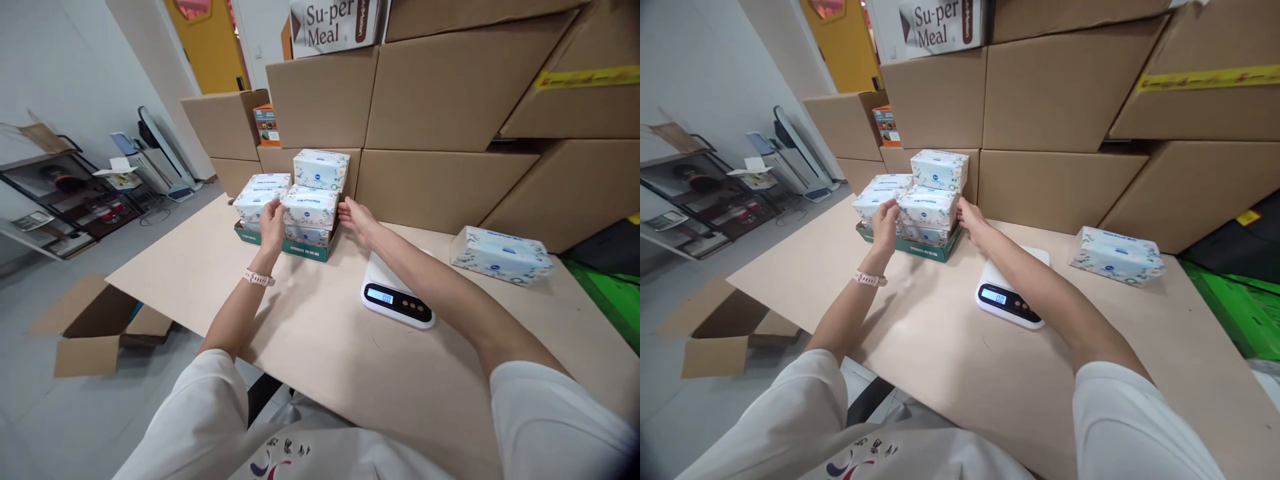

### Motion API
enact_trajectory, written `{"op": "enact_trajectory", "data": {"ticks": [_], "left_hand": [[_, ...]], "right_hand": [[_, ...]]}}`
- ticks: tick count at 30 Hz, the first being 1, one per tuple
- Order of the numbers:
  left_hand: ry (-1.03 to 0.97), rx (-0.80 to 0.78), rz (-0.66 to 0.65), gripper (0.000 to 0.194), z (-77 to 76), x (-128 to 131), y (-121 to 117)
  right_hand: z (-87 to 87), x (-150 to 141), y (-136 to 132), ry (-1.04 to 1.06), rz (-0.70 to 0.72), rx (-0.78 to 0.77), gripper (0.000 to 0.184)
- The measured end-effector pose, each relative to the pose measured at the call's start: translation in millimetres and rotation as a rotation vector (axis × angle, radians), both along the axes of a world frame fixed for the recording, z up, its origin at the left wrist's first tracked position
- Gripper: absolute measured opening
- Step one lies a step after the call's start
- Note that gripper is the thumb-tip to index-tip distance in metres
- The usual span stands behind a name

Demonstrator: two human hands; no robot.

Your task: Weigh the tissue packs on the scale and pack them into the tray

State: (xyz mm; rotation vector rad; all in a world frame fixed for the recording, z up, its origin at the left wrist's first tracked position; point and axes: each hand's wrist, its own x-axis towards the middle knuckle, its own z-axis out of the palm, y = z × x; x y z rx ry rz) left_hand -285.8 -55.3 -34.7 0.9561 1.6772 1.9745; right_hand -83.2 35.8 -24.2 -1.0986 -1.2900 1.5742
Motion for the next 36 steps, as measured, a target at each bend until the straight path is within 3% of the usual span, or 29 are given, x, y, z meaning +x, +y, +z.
{"op": "enact_trajectory", "data": {"ticks": [6, 9, 12, 17, 21, 25, 28, 36], "left_hand": [[-0.152, -0.042, -0.042, 0.022, -0.3, 4.9, -7.4], [-0.213, -0.079, -0.151, 0.027, -4.3, 13.1, -12.4], [-0.220, -0.040, -0.271, 0.034, -2.8, 25.0, -23.7], [-0.159, 0.026, -0.465, 0.038, 14.5, 57.5, -48.6], [-0.163, -0.020, -0.691, 0.047, 20.1, 102.7, -52.1], [-0.193, -0.090, -0.865, 0.058, 7.5, 145.3, -44.0], [-0.188, -0.106, -0.948, 0.054, -6.7, 163.6, -37.8], [-0.227, -0.221, -0.955, 0.052, -32.1, 170.8, -25.3]], "right_hand": [[-1.9, -0.1, -7.0, 0.057, -0.021, -0.066, 0.042], [-4.3, -0.2, -10.9, 0.030, -0.047, -0.092, 0.042], [-6.4, 7.5, -20.3, -0.008, -0.030, -0.015, 0.046], [-7.1, 70.4, -48.8, 0.029, -0.048, 0.278, 0.073], [-17.0, 139.6, -68.8, -0.025, -0.211, 0.361, 0.077], [-43.4, 186.1, -75.4, -0.091, -0.337, 0.299, 0.075], [-63.4, 203.8, -74.3, -0.133, -0.390, 0.235, 0.074], [-83.0, 215.4, -73.4, -0.150, -0.440, 0.220, 0.075]]}}
